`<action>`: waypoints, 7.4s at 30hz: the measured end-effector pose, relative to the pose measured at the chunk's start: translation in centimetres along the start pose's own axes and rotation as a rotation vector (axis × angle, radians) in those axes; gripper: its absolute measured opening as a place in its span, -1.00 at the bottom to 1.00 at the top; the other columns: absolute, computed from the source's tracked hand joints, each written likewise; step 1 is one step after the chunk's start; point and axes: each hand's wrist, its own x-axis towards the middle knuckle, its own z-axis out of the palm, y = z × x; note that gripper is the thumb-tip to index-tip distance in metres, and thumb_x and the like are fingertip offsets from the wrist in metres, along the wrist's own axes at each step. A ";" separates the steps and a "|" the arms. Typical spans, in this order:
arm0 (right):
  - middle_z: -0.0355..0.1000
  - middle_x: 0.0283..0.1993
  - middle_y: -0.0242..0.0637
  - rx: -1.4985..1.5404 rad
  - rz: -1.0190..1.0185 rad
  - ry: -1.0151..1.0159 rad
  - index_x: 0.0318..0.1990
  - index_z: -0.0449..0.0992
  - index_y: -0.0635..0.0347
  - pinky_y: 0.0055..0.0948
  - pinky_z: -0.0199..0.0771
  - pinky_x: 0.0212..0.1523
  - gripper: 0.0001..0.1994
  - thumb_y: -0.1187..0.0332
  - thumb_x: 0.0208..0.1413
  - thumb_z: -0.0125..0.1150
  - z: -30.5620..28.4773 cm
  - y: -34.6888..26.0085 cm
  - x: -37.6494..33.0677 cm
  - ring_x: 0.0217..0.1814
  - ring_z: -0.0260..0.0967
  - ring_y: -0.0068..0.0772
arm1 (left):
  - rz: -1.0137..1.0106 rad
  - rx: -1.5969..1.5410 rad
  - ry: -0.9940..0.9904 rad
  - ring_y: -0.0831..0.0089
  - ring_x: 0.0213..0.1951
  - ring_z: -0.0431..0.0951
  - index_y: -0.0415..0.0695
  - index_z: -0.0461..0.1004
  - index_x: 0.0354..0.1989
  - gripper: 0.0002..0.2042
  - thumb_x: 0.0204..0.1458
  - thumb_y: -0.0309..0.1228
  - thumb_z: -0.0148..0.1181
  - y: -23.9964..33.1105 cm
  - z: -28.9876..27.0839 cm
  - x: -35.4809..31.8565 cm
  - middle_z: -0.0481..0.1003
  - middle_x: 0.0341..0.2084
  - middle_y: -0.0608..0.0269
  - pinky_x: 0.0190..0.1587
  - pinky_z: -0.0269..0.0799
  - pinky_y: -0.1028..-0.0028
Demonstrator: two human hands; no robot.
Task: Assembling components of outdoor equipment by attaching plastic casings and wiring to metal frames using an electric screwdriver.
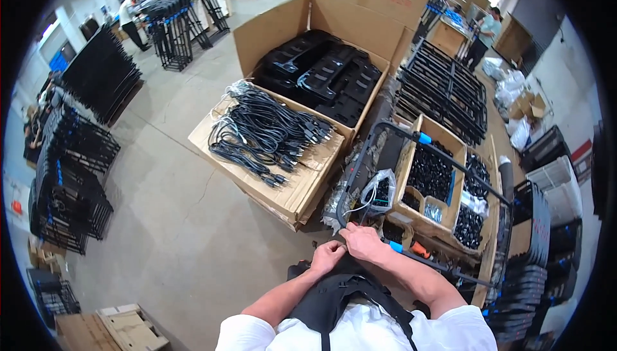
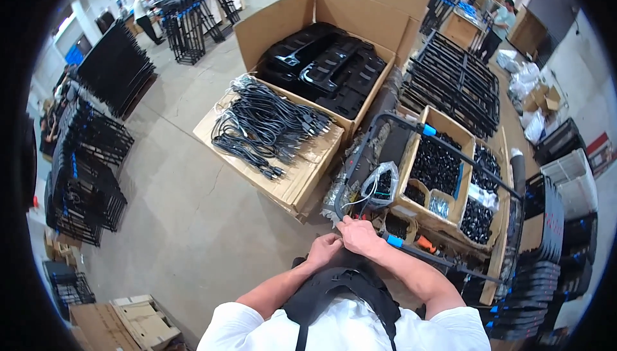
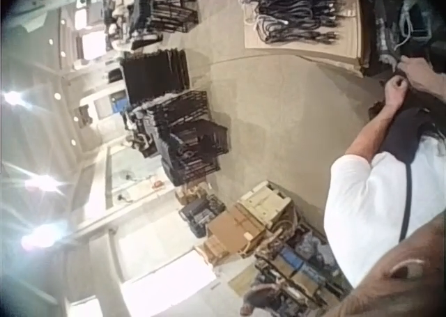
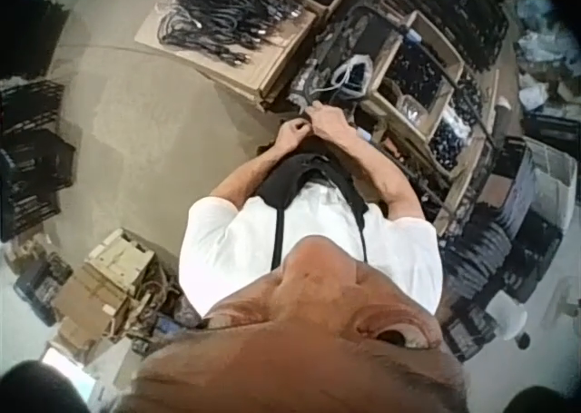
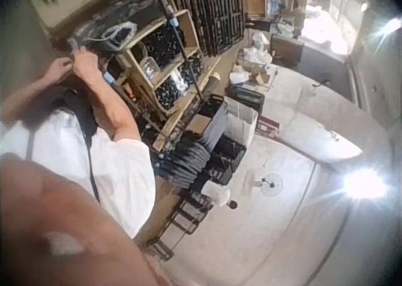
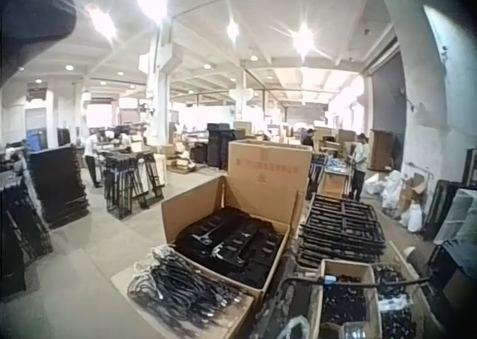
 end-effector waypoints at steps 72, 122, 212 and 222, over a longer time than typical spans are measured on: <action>0.50 -0.14 -0.10 0.639 0.276 -0.009 0.20 0.44 0.18 -0.12 0.58 0.01 -0.56 0.28 0.20 0.32 4.6 -0.8 -5.6 0.00 0.56 0.00 | -0.166 -0.142 -0.143 0.58 -0.35 0.48 -0.24 0.64 -0.18 -0.71 0.22 -0.22 0.23 -1.0 -3.7 1.9 0.57 -0.44 0.34 -0.24 0.43 0.44; 0.19 0.47 0.25 0.913 0.788 -0.069 0.61 -0.12 0.33 0.07 0.25 0.49 -0.16 0.45 0.20 0.08 7.7 -3.1 -11.0 0.50 0.20 0.29 | -0.218 -0.174 -0.244 0.56 -0.28 0.56 -0.27 0.59 -0.06 -0.72 0.48 -0.31 0.04 0.9 2.1 2.0 0.63 -0.31 0.29 -0.16 0.52 0.47; 0.52 -0.29 -0.19 1.412 0.987 0.300 -0.09 0.46 0.24 -0.14 0.40 -0.17 -0.74 0.49 0.02 0.07 12.5 -8.1 -8.5 -0.22 0.41 -0.22 | 0.594 1.052 -0.333 -0.30 -0.24 0.65 -0.19 0.56 -0.34 -0.52 0.42 -0.04 -0.06 10.1 1.9 14.3 0.63 -0.39 -0.28 -0.13 0.51 -0.16; 0.56 0.14 0.10 1.137 1.264 -0.036 0.10 0.54 0.29 0.02 0.48 0.22 -0.48 0.05 0.15 0.23 15.9 0.7 -10.0 0.28 0.48 0.15 | 0.514 1.005 -0.160 -0.29 -0.28 0.64 -0.18 0.53 -0.23 -0.62 0.40 -0.09 0.01 10.2 2.8 13.4 0.62 -0.41 -0.27 -0.18 0.52 -0.11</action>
